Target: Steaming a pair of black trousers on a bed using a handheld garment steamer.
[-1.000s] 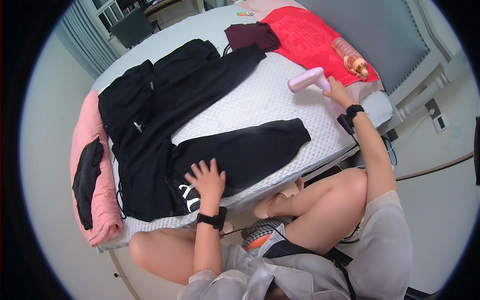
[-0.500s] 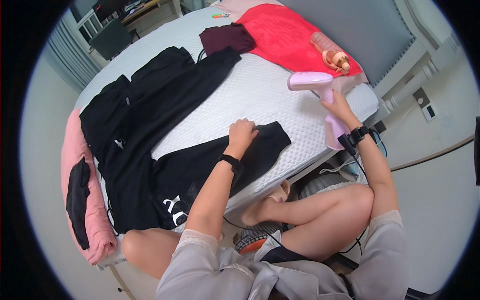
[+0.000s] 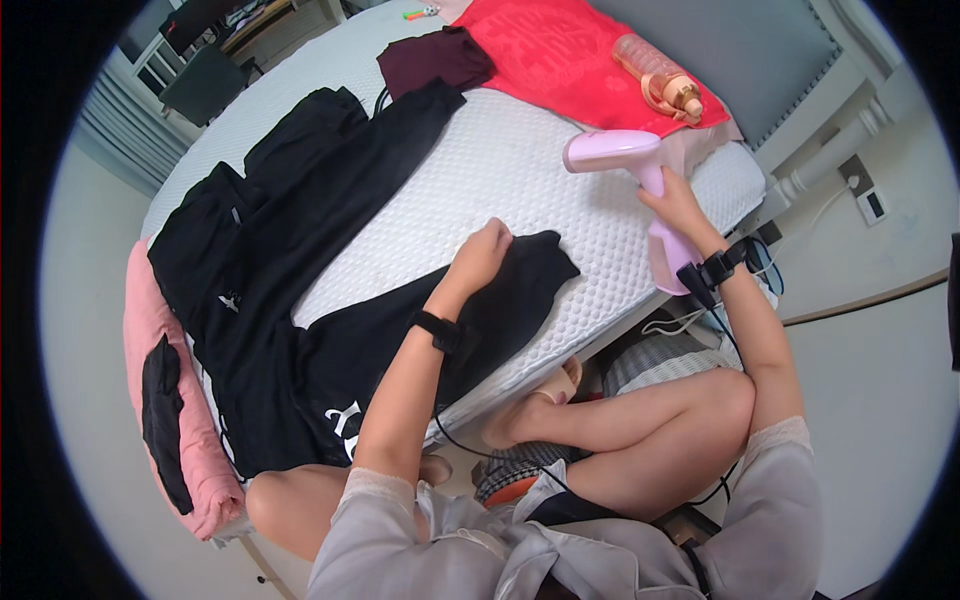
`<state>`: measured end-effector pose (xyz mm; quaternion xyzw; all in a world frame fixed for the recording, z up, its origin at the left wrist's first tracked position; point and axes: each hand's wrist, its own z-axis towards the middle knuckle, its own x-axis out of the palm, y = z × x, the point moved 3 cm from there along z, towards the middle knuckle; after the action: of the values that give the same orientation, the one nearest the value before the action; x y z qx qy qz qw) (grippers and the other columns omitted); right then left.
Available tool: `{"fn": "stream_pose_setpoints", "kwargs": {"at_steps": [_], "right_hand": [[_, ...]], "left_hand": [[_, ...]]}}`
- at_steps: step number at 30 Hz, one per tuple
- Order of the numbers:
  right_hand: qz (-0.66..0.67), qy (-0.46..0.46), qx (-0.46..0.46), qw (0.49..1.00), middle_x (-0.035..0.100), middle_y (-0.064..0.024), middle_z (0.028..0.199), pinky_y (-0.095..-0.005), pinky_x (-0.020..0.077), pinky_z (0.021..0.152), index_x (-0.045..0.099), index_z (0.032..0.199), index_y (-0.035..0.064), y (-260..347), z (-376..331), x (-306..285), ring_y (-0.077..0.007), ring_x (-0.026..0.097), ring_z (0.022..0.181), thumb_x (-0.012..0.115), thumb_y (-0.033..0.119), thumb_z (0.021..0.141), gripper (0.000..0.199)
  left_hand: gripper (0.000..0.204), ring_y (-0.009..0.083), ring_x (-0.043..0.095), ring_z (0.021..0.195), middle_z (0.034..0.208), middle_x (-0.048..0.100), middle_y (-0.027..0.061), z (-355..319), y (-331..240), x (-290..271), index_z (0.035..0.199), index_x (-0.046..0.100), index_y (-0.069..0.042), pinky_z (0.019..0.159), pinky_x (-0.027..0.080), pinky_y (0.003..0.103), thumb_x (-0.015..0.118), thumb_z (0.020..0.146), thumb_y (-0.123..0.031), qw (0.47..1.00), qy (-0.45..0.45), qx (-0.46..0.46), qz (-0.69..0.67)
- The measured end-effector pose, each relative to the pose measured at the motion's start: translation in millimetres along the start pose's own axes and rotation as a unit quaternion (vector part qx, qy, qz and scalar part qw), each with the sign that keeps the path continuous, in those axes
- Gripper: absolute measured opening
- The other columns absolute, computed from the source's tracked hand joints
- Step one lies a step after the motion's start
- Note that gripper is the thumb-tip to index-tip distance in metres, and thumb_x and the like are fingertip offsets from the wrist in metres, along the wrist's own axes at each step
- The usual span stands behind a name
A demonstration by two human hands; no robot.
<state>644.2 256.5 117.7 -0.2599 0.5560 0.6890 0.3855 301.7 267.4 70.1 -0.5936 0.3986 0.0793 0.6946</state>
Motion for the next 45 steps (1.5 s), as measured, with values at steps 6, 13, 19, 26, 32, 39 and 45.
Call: {"fn": "stream_pose_setpoints", "kwargs": {"at_steps": [6, 13, 19, 26, 32, 39, 45], "right_hand": [[-0.01, -0.001, -0.005, 1.0, 0.063, -0.0236, 0.09, -0.0419, 0.0481, 0.074, 0.056, 0.101, -0.0034, 6, 4, 5, -0.0373, 0.062, 0.083, 0.066, 0.028, 0.075, 0.042], [0.004, 0.071, 0.07, 0.995, 0.063, -0.0219, 0.089, -0.0423, 0.0481, 0.072, 0.056, 0.104, -0.0026, 12, 8, 13, -0.0366, 0.062, 0.082, 0.066, 0.028, 0.075, 0.044], [-0.054, 0.05, 0.041, 0.996, 0.063, -0.0239, 0.087, -0.0439, 0.0477, 0.071, 0.056, 0.097, -0.0031, 2, 13, 26, -0.0379, 0.062, 0.081, 0.068, 0.031, 0.075, 0.043], [-0.076, 0.069, 0.041, 0.994, 0.062, -0.0248, 0.085, -0.0438, 0.0477, 0.07, 0.056, 0.095, -0.0048, 8, 12, 36, -0.0383, 0.062, 0.079, 0.07, 0.031, 0.073, 0.044], [-0.033, 0.059, 0.058, 0.996, 0.063, -0.0242, 0.085, -0.043, 0.0481, 0.069, 0.056, 0.096, -0.0046, -4, 13, 33, -0.0368, 0.063, 0.078, 0.07, 0.032, 0.074, 0.045], [-0.046, 0.091, 0.088, 0.991, 0.064, -0.0224, 0.085, -0.043, 0.0481, 0.068, 0.056, 0.099, -0.0044, 5, 11, 40, -0.0363, 0.063, 0.078, 0.071, 0.031, 0.075, 0.046], [-0.083, 0.057, -0.037, 0.994, 0.062, -0.025, 0.089, -0.0441, 0.0466, 0.072, 0.052, 0.099, -0.0037, 27, 11, 31, -0.0376, 0.061, 0.084, 0.071, 0.034, 0.075, 0.048]], "left_hand": [[0.009, 0.0399, 0.058, 0.083, 0.085, 0.06, 0.0221, 13, 18, 14, 0.095, 0.05, -0.002, 0.072, 0.044, 0.045, 0.045, 0.091, -0.009, 0.989, -0.13, 0.068, -0.025], [0.008, 0.0293, 0.053, 0.076, 0.081, 0.054, 0.0101, -7, -13, 11, 0.084, 0.057, -0.008, 0.065, 0.042, 0.04, 0.052, 0.078, -0.005, 0.91, -0.294, 0.152, 0.248], [0.018, 0.0271, 0.056, 0.08, 0.087, 0.056, 0.0115, -43, -47, 38, 0.089, 0.062, -0.001, 0.069, 0.046, 0.038, 0.053, 0.073, -0.003, 0.928, -0.249, 0.21, 0.18], [0.042, 0.0256, 0.048, 0.116, 0.122, 0.054, 0.0131, -57, -40, 59, 0.12, 0.054, 0.002, 0.102, 0.035, 0.041, 0.052, 0.08, -0.011, 0.911, -0.209, 0.154, 0.32], [0.049, 0.026, 0.039, 0.127, 0.136, 0.044, 0.0135, -52, -46, 58, 0.126, 0.05, 0.002, 0.106, 0.029, 0.042, 0.052, 0.08, -0.018, 0.908, -0.21, 0.141, 0.335], [0.062, 0.0269, 0.027, 0.136, 0.146, 0.031, 0.0148, -38, -3, 88, 0.137, 0.039, -0.002, 0.111, 0.018, 0.045, 0.049, 0.082, -0.029, 0.942, -0.15, 0.042, 0.298], [0.061, 0.0252, 0.027, 0.136, 0.147, 0.031, 0.013, -14, -1, 86, 0.137, 0.038, -0.003, 0.111, 0.016, 0.045, 0.045, 0.084, -0.032, 0.954, -0.127, 0.009, 0.272]]}}
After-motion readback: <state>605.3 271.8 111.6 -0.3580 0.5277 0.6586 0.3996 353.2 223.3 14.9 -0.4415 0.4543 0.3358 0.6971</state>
